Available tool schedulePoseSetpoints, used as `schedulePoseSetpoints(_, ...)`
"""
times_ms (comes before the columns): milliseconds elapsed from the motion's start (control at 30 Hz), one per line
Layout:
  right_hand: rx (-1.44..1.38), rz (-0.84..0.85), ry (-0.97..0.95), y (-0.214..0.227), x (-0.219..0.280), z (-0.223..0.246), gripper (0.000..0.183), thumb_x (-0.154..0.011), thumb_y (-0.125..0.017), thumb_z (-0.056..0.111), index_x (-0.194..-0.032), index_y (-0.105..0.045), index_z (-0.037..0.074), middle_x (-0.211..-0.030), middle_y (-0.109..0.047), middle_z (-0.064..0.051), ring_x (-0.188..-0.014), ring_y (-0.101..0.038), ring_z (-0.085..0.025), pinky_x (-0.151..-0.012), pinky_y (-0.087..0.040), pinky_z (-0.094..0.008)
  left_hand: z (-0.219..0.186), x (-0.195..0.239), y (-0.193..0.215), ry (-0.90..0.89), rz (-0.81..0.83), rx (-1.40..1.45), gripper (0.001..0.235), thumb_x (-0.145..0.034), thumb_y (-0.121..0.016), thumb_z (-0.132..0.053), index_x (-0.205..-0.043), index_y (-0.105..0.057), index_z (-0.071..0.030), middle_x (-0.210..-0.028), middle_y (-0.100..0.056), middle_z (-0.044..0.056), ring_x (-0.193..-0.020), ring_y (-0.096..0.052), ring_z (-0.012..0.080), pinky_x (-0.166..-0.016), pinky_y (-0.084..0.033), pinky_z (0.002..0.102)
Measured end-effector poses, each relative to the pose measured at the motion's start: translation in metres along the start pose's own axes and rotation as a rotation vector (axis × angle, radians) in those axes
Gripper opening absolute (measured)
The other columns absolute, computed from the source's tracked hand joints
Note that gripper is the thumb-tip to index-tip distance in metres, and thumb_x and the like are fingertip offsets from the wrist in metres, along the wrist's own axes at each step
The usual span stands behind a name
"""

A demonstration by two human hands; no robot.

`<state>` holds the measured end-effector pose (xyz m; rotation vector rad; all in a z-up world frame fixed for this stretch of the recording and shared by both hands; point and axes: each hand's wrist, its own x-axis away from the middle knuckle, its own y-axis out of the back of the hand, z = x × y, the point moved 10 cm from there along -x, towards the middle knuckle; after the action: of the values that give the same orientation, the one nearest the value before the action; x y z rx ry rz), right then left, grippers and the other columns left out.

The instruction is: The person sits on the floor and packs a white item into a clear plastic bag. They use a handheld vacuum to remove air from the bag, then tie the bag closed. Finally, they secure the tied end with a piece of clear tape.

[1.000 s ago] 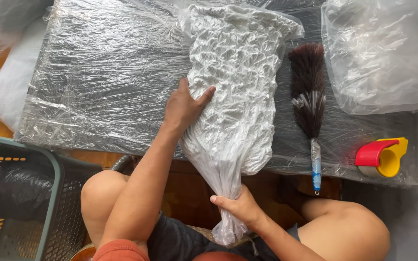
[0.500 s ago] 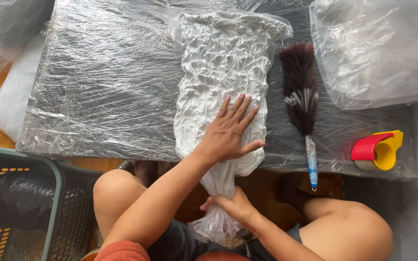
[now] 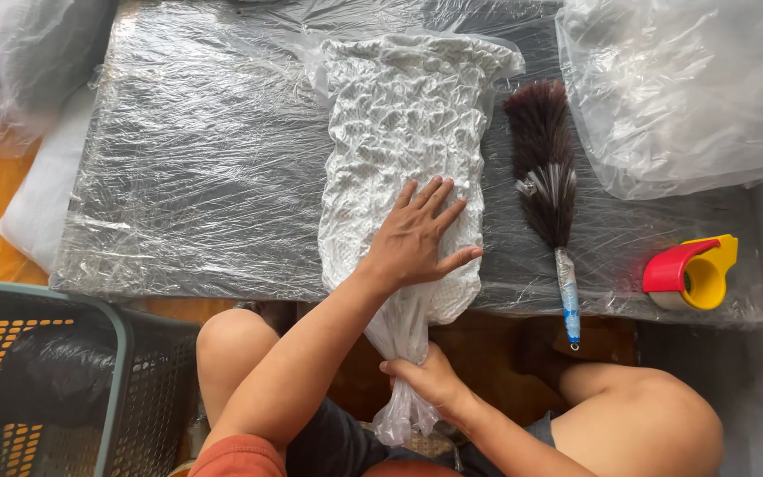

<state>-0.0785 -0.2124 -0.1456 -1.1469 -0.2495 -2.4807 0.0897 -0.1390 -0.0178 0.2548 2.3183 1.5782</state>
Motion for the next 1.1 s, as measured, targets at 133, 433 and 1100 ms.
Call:
schedulePoseSetpoints(133, -0.015, -0.036, -0.013, 0.002, -0.003, -0.006, 0.017, -0.073, -0.078, 0.010, -0.082, -0.066, 0.004, -0.068, -0.064, -0.010, -0.063, -0.062, -0.020, -0.060, -0.049, -0.033, 0.015, -0.008, 0.031, -0.045, -0.293, 0.076, 0.076, -0.097, -0.052, -0.064, -0.138, -0.061, 0.000, -0.138, -0.065, 0.015, -0.133, -0.059, 0.0300, -0.117, -0.036, 0.048)
schedulePoseSetpoints(433, 0.051, -0.069, 0.032, 0.007, -0.021, -0.021, 0.016, -0.071, -0.081, 0.013, -0.075, -0.067, 0.006, -0.070, -0.064, -0.005, -0.066, -0.061, -0.016, -0.060, -0.048, -0.033, 0.112, -0.089, 0.039, 0.213, -0.089, 0.220, 0.063, -0.100, -0.061, -0.042, -0.147, -0.046, -0.004, -0.149, -0.049, 0.018, -0.137, -0.044, 0.0306, -0.116, -0.038, 0.047)
schedulePoseSetpoints(1100, 0.198, 0.075, -0.085, 0.003, -0.021, -0.023, 0.020, -0.072, -0.082, 0.027, -0.082, -0.071, 0.013, -0.075, -0.074, 0.001, -0.073, -0.070, -0.008, -0.069, -0.054, -0.026, 0.218, -0.211, 0.094, 0.393, -0.026, 0.093, 0.099, -0.095, 0.002, -0.075, -0.100, -0.068, -0.005, -0.100, -0.070, 0.027, -0.098, -0.064, 0.0443, -0.084, -0.045, 0.054)
